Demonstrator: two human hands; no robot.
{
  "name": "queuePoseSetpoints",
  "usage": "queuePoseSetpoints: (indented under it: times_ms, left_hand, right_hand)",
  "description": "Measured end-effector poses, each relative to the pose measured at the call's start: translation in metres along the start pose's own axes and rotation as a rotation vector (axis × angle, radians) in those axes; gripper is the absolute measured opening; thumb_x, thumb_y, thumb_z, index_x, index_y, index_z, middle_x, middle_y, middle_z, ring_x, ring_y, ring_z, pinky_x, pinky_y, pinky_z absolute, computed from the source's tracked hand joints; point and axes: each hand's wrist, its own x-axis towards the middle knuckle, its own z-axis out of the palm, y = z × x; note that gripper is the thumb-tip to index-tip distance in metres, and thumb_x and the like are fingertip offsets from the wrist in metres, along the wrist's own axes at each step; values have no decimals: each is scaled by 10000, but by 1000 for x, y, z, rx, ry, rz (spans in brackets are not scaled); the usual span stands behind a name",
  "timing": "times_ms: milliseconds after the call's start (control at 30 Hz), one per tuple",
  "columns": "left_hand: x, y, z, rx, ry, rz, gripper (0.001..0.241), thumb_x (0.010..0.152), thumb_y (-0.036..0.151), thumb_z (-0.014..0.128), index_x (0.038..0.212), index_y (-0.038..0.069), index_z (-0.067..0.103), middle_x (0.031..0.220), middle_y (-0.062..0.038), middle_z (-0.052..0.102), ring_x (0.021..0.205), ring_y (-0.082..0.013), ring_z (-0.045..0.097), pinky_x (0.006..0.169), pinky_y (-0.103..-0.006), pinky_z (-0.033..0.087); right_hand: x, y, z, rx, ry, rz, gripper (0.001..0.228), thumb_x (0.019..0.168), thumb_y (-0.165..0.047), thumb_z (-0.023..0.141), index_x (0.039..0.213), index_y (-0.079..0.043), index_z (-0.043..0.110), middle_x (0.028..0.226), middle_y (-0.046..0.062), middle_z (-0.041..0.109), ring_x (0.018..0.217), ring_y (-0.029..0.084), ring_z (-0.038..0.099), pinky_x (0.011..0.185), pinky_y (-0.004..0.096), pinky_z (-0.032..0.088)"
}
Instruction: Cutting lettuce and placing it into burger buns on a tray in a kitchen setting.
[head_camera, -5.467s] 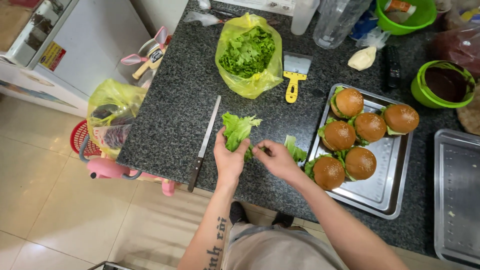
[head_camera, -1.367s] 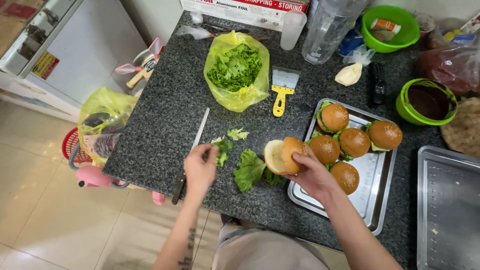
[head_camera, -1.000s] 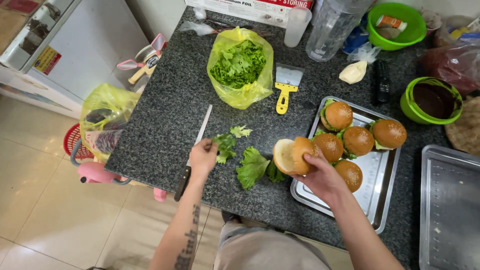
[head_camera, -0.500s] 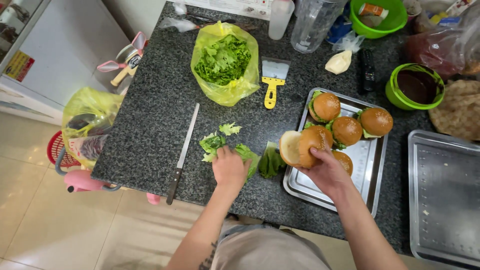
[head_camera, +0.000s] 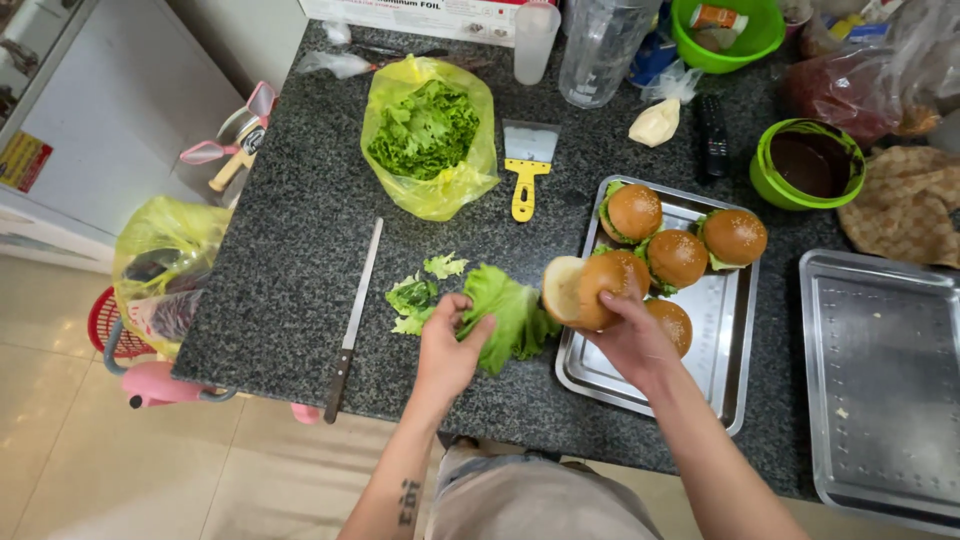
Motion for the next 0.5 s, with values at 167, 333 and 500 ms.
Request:
queuePoseSetpoints:
  times_ms: [167, 333, 500]
  left_hand:
    - [-15, 59, 23, -762, -101, -32, 408, 978, 19, 906, 1321, 78, 693, 1212, -123, 848, 1065, -201, 765, 941, -352, 660]
    - [-8, 61, 29, -428, 33, 2, 515, 1051, 96, 858, 1501, -8, 630, 1229, -272, 838, 1139, -301, 799, 928, -450, 678]
    - [-17, 84, 36, -189, 178, 152, 591, 1023, 112, 870, 1560, 11, 642, 1263, -320, 857, 1223, -440, 844, 991, -553, 682]
  right_hand:
    - [67, 59, -52, 101, -109, 51, 511, 997, -194, 787, 1504, -235, 731, 1389, 163, 741, 1264, 378, 730, 1103, 681, 571]
    - [23, 39, -9, 170, -114, 110, 394, 981, -308, 792, 1351, -174, 776, 1301, 114, 781, 1203, 335, 737, 1136, 646, 562]
    - [-3, 22, 3, 214, -209, 58, 447, 959, -345, 774, 1334, -101, 769, 1290, 143, 813, 1173, 332, 753, 1173, 639, 530]
